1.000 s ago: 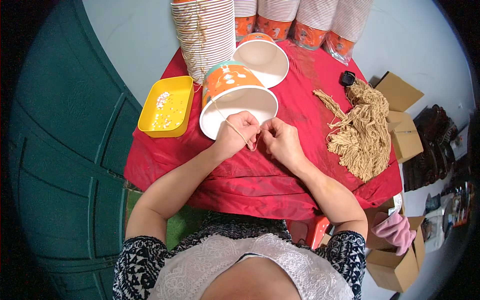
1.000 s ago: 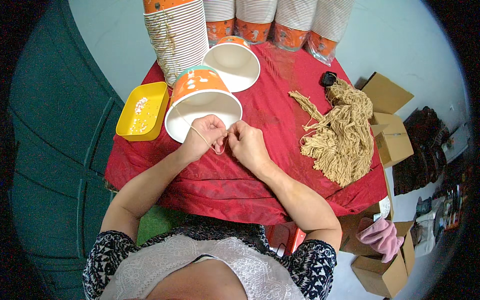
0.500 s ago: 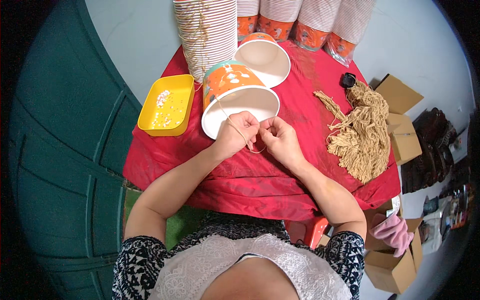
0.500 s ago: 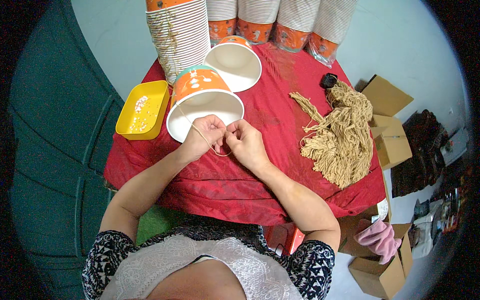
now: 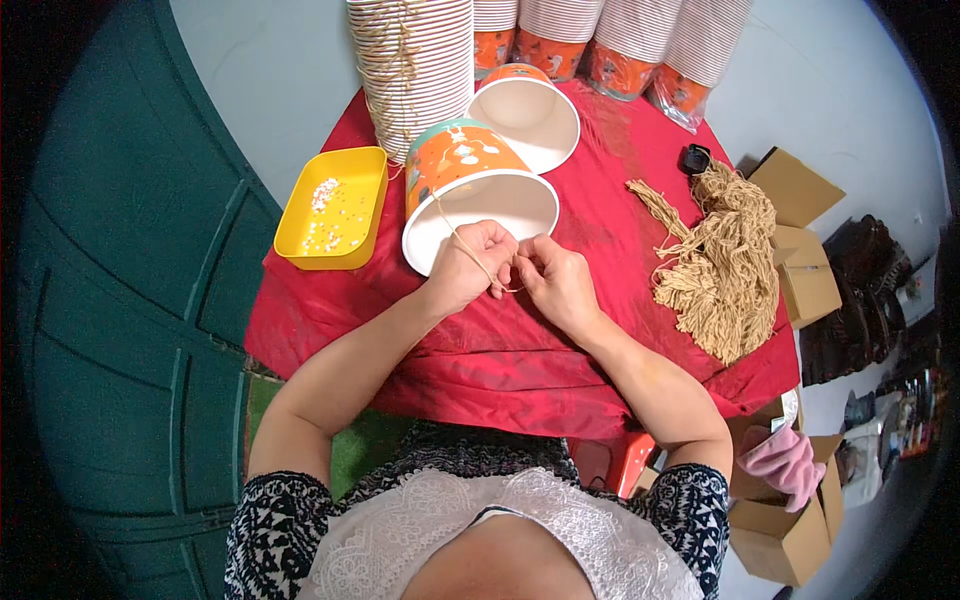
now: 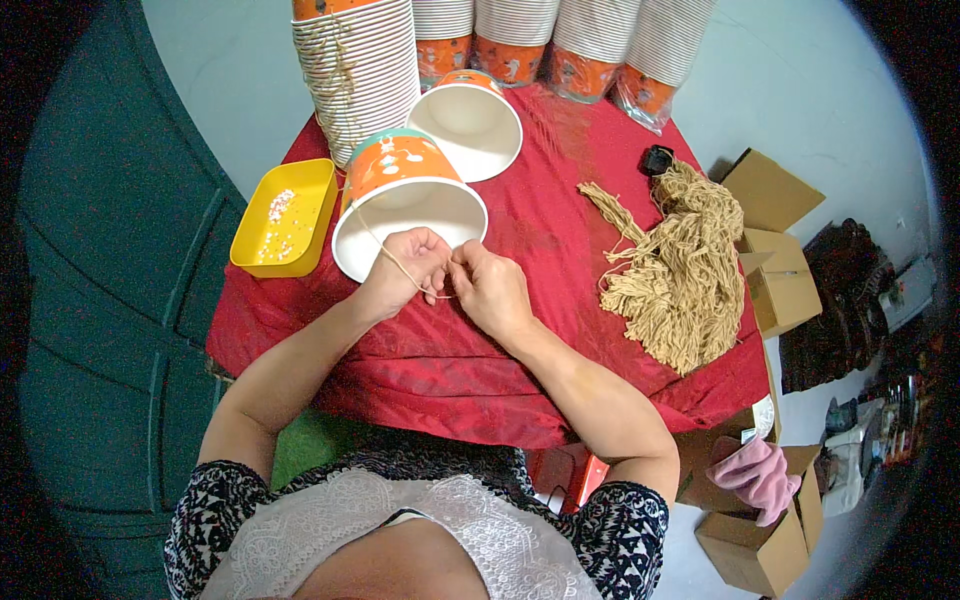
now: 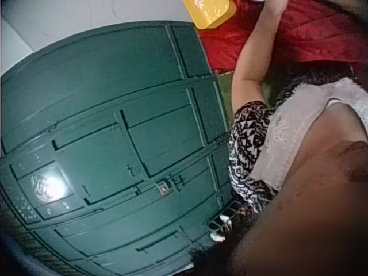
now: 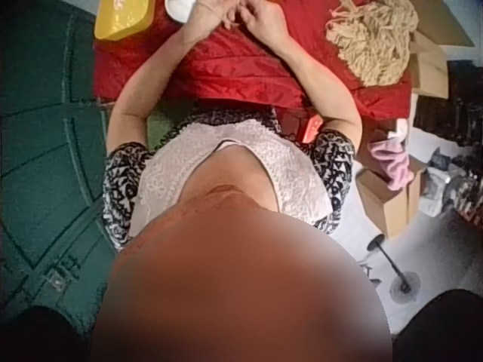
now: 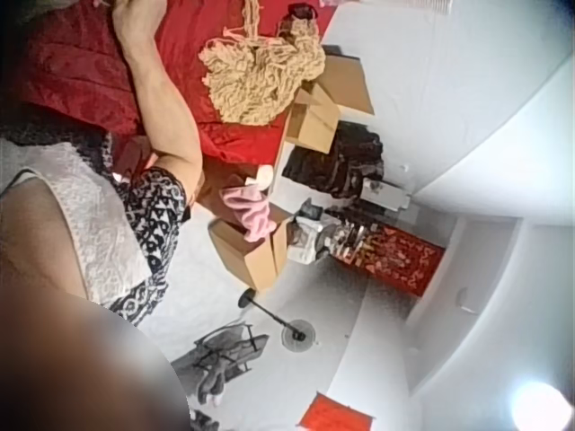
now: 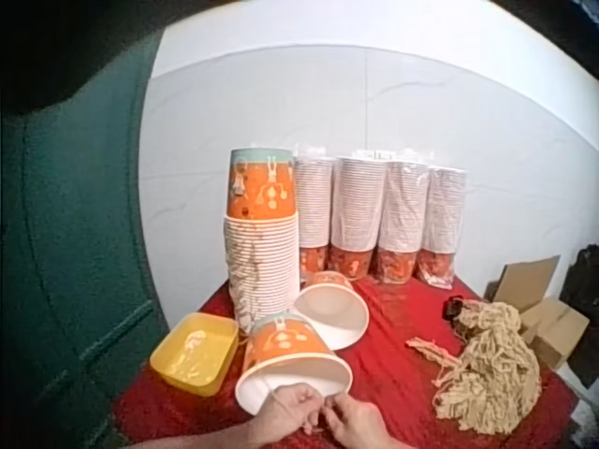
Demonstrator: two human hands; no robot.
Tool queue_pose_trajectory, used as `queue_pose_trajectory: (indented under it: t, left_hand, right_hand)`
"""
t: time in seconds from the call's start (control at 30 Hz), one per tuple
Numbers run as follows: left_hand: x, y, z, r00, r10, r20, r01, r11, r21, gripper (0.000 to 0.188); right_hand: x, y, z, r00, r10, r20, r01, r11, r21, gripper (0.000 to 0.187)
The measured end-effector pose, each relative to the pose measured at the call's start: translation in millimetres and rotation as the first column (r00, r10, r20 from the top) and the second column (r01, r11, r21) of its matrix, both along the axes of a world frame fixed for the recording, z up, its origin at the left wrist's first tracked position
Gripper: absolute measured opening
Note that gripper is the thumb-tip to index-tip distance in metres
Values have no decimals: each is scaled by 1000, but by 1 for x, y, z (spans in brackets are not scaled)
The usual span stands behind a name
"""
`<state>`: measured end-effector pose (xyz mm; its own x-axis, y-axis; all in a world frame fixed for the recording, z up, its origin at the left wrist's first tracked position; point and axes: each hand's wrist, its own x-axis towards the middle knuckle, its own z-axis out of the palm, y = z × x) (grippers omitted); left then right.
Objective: Stringing decorative paper buckets by threading a thin cord through pre-drilled holes.
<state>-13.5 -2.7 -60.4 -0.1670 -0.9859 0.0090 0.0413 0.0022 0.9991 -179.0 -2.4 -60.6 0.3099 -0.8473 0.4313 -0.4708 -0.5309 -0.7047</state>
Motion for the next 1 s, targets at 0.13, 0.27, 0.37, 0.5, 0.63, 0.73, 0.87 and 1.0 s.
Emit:
queue_pose_trajectory:
  t: [0.13, 0.27, 0.37, 0.5, 0.63, 0.73, 0.87, 1.0]
  left_hand:
    - [1, 0, -1, 1000, -3, -10, 3, 1000, 5, 14]
    - [5, 4, 4, 996, 10, 94, -10, 1000, -8, 12]
    - [5, 3, 1, 953, 114, 280, -67, 983, -172, 9]
    - [7, -1, -15, 865, 278, 418, -48, 875, -482, 7]
    - [5, 0, -11, 843, 263, 470, -28, 893, -450, 7]
    - [5, 1, -12, 839, 253, 481, -20, 899, -438, 6]
    - [3, 2, -10, 847, 233, 477, -25, 915, -402, 5]
    - [4, 0, -12, 851, 224, 475, -19, 917, -397, 4]
  right_hand:
    - [1, -1, -3, 1000, 0, 29, 1, 999, -34, 9]
    - [1, -2, -1, 991, 8, 134, -14, 999, 44, 10]
    - [1, -3, -2, 992, 1, 129, -9, 998, 59, 10]
    - [2, -2, 0, 992, -7, 123, -3, 997, 82, 11]
    - [1, -2, 0, 994, -19, 109, 10, 996, 83, 11]
    - [2, -2, -2, 998, -29, 54, 27, 998, 51, 10]
    - [2, 1, 3, 999, -47, 22, 46, 998, 49, 10]
    - [0, 1, 2, 998, -32, -46, 29, 997, -69, 8]
